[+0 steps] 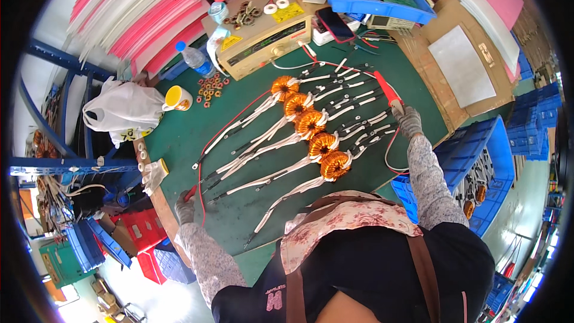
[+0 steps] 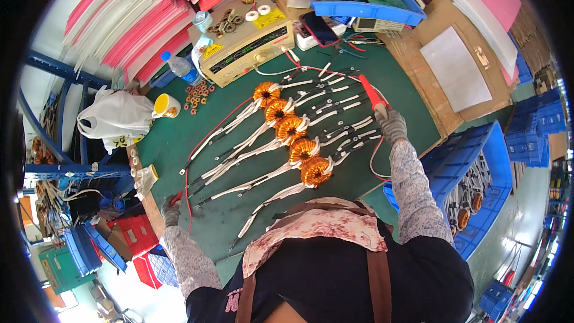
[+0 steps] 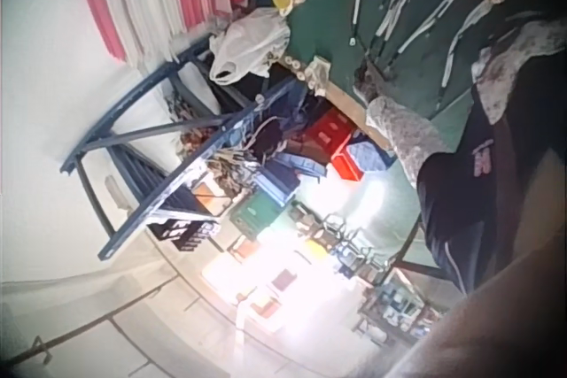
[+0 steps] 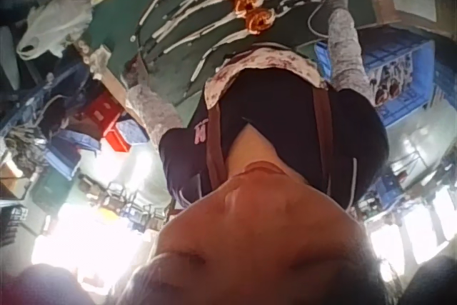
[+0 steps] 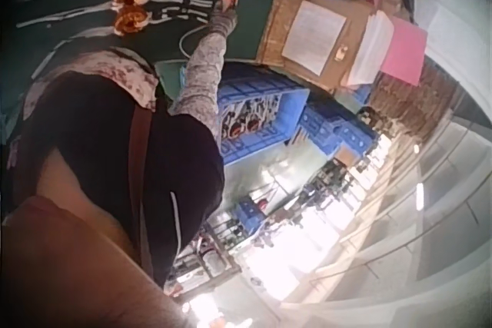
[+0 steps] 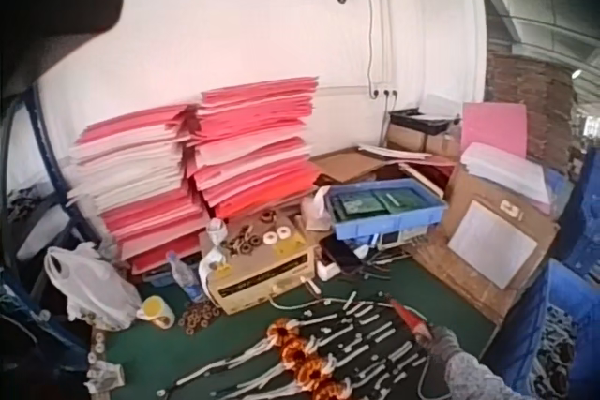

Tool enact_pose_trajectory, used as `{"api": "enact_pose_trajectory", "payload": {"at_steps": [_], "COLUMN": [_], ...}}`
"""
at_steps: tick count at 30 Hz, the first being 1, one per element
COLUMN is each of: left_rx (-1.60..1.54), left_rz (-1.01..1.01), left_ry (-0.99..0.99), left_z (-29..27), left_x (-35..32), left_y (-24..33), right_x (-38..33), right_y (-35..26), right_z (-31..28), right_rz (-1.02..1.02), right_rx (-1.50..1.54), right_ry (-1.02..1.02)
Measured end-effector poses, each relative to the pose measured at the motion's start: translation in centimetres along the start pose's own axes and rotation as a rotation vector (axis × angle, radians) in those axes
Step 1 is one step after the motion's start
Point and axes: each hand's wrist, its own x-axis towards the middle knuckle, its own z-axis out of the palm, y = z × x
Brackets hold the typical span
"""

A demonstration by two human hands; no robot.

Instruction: The person uses red and black multimeter probes to test several copper-wound electrical components on a green workbench. After testing, the person places the components into a blue plastic bin lined with cardboard and foam.

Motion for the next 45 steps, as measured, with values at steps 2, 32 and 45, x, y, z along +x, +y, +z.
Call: {"api": "enact_pose_trajectory", "payload": {"at_steps": [2,32,45], "left_rx": [-0.146,-0.596,-0.596], "left_rz": [-0.069,-0.033,0.053], "left_ry": [0.058,-0.243,-0.287], "left_z": [-0.5,14.7,15.2], "left_x": [-2.0,-12.1,-11.1], "left_y": [2.2,14.3,13.4], "right_x": [-1.9,-6.2,-6.5], "right_y": [0.9,3.6,0.0], "right_z": [-0.7,-1.3,-2.4], "right_rz": [0.086,-0.031,0.019], "right_rx": [-0.037,-0.201,-0.296], "right_ry": [-0.016,-0.027,-0.099]}}
